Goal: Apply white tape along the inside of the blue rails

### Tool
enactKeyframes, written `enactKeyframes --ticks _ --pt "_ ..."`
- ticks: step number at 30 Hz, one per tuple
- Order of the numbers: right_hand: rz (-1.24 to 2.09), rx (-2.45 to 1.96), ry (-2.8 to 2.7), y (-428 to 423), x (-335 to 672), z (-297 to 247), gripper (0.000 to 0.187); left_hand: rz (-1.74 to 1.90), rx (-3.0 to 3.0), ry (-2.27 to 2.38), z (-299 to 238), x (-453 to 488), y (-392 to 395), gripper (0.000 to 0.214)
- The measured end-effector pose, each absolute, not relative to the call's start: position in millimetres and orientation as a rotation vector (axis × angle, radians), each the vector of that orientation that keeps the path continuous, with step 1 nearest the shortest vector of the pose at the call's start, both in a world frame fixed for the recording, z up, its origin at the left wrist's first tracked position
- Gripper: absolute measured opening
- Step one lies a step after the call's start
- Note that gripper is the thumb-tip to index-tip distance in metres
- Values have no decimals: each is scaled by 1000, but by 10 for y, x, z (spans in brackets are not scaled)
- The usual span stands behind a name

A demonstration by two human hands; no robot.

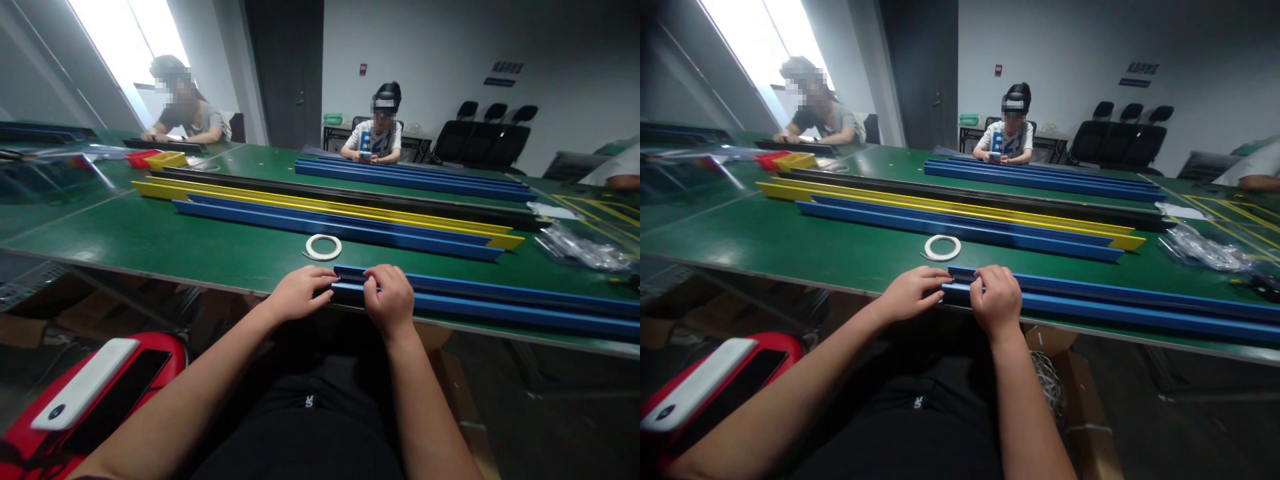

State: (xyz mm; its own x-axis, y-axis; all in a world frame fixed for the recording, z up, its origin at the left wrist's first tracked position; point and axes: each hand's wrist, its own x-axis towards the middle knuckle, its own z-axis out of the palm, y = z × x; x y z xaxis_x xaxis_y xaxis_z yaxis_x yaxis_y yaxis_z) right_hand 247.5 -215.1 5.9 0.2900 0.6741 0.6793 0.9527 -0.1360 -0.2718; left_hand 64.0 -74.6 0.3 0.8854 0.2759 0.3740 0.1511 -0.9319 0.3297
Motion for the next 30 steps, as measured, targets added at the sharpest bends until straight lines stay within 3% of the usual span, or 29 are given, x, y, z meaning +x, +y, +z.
enactKeyframes --ticks 13,30 --pt "-298 -2074 -1901 -2117 2365 191 34 607 2763 340 6 627 -767 38" --pt "-255 -2097 -1924 -2085 2297 236 33 636 2723 325 20 602 -792 36"
